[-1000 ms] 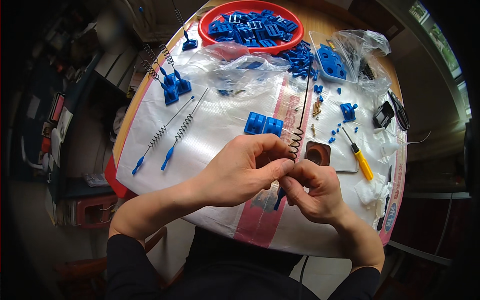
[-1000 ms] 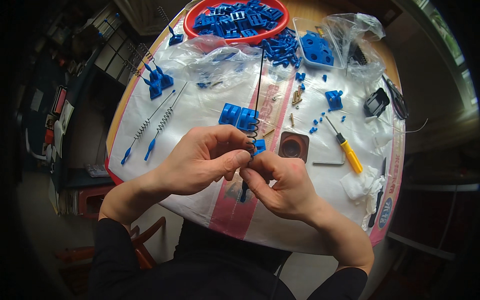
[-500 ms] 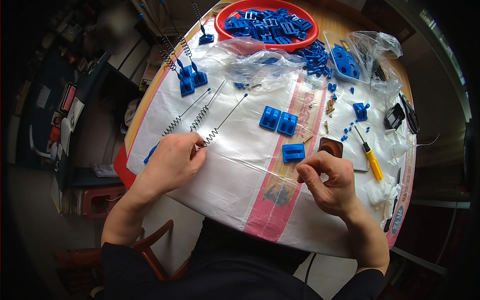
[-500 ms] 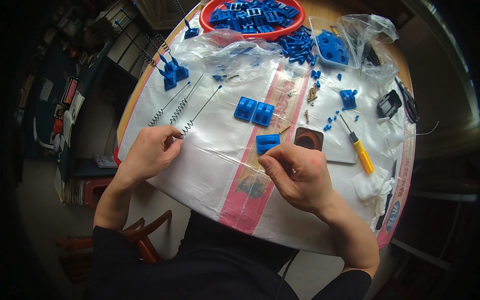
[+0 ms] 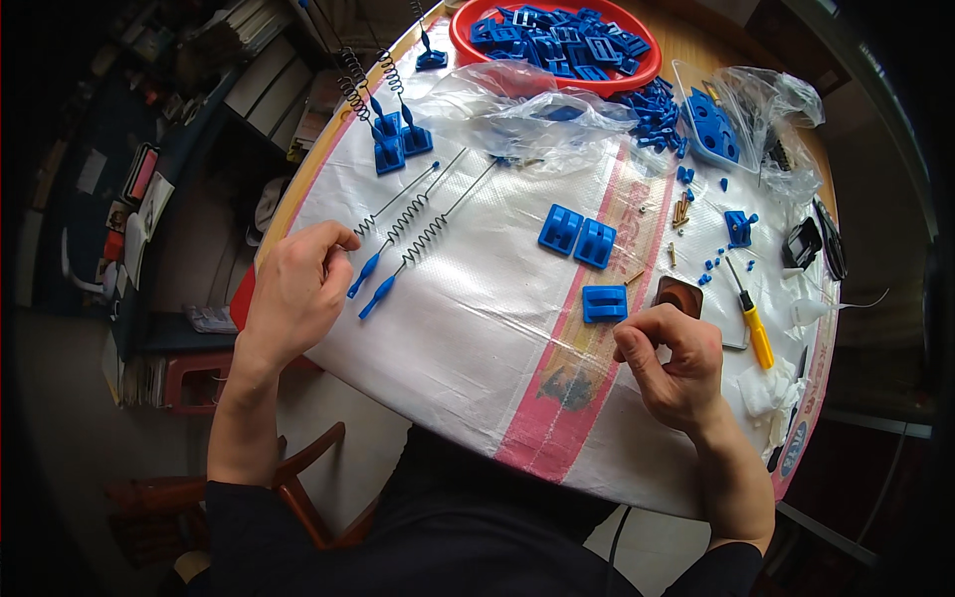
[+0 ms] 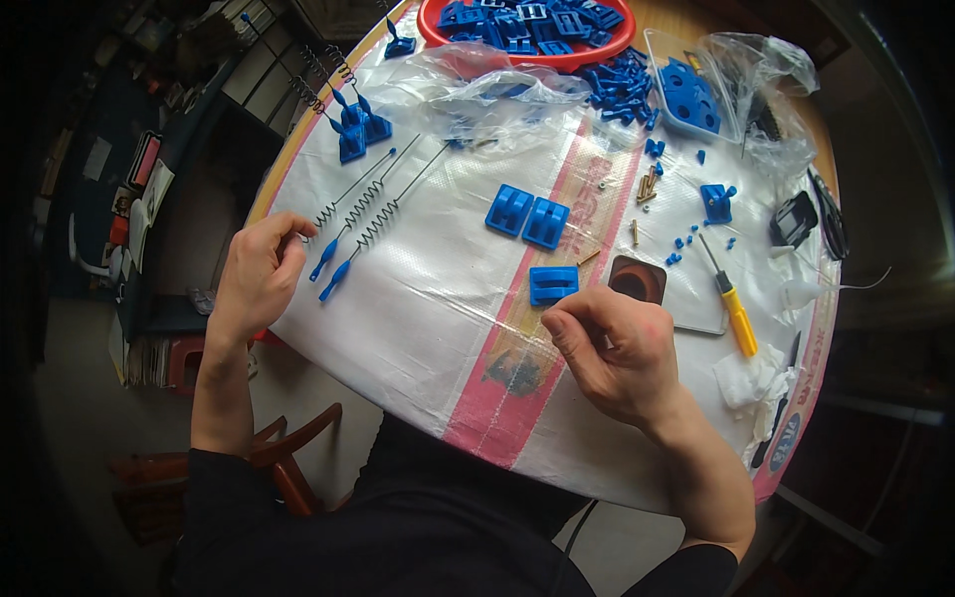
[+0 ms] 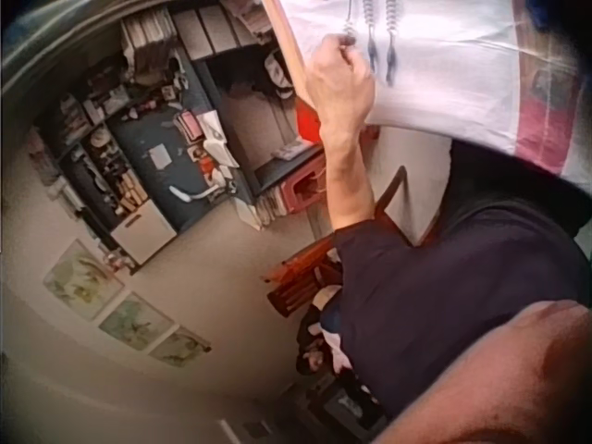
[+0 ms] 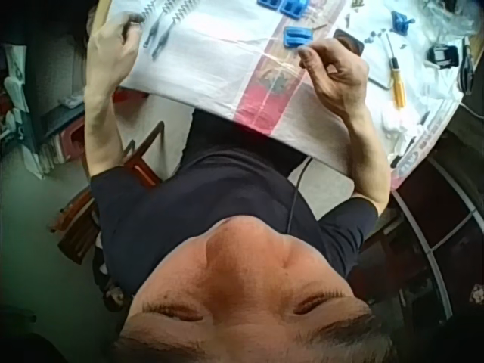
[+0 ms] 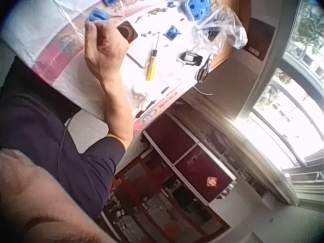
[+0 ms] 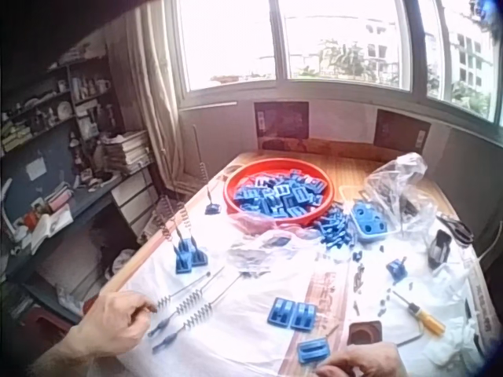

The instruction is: Assembling blue plastic components using a screwdriver and a knife to trim edges.

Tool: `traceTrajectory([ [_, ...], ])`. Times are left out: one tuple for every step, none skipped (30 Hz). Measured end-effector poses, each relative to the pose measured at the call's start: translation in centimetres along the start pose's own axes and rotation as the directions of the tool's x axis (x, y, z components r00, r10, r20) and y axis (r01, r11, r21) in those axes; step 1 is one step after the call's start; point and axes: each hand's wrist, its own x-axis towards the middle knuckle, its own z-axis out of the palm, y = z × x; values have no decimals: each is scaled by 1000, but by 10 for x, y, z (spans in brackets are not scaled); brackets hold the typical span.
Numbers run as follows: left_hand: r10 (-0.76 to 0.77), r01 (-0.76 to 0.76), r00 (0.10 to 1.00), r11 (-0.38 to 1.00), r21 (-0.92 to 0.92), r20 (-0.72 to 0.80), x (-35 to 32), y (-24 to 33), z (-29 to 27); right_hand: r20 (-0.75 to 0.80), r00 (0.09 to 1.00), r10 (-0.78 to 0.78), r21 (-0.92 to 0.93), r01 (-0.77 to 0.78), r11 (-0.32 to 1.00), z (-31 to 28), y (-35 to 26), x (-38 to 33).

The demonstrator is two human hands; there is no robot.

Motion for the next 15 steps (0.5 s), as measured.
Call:
traceTrajectory([
  [-13,13,999,1000,-6,34,-4,3,1,1,1000,1,-6,-1,1000,0,0,0],
  [-29,30,998,999,-15,52,-8,6,3,1,1000,3,-15,-2,1000,0,0,0],
  [-44,46,997,999,-24,71,-13,9,5,1,1000,6,-15,-6,1000,0,1,0],
  [-58,61,994,998,-33,90,-17,11,7,1,1000,9,-16,-9,1000,0,1,0],
  [-34,33,994,999,18,101,-21,12,7,1,1000,11,-14,-11,1000,0,2,0],
  [-20,16,996,999,41,92,-25,14,9,-2,1000,4,-11,-4,1000,0,2,0],
  [-5,0,997,998,64,83,-28,15,11,-4,1000,-2,-9,2,1000,0,3,0],
  [12,-18,997,996,86,74,-29,16,13,-9,1000,-7,-9,7,1000,0,3,0],
  [-2,-3,996,998,61,88,-30,13,16,-12,1000,-7,-12,7,1000,0,2,0],
  [-16,13,995,999,37,102,-32,9,19,-15,1000,-7,-15,7,1000,-1,2,0],
  [-32,30,993,999,15,116,-33,6,21,-17,1000,-8,-15,8,1000,-1,3,0],
  [-40,38,994,999,16,103,-35,4,20,-20,1000,-8,-6,8,1000,0,3,0],
  [-48,47,995,999,16,90,-38,3,20,-22,1000,-9,4,9,1000,0,3,0],
  [-53,52,996,999,13,77,-39,2,20,-26,1000,-9,10,9,1000,0,2,0],
  [-58,57,997,998,14,60,-39,2,20,-28,1000,-5,5,5,1000,0,1,0],
])
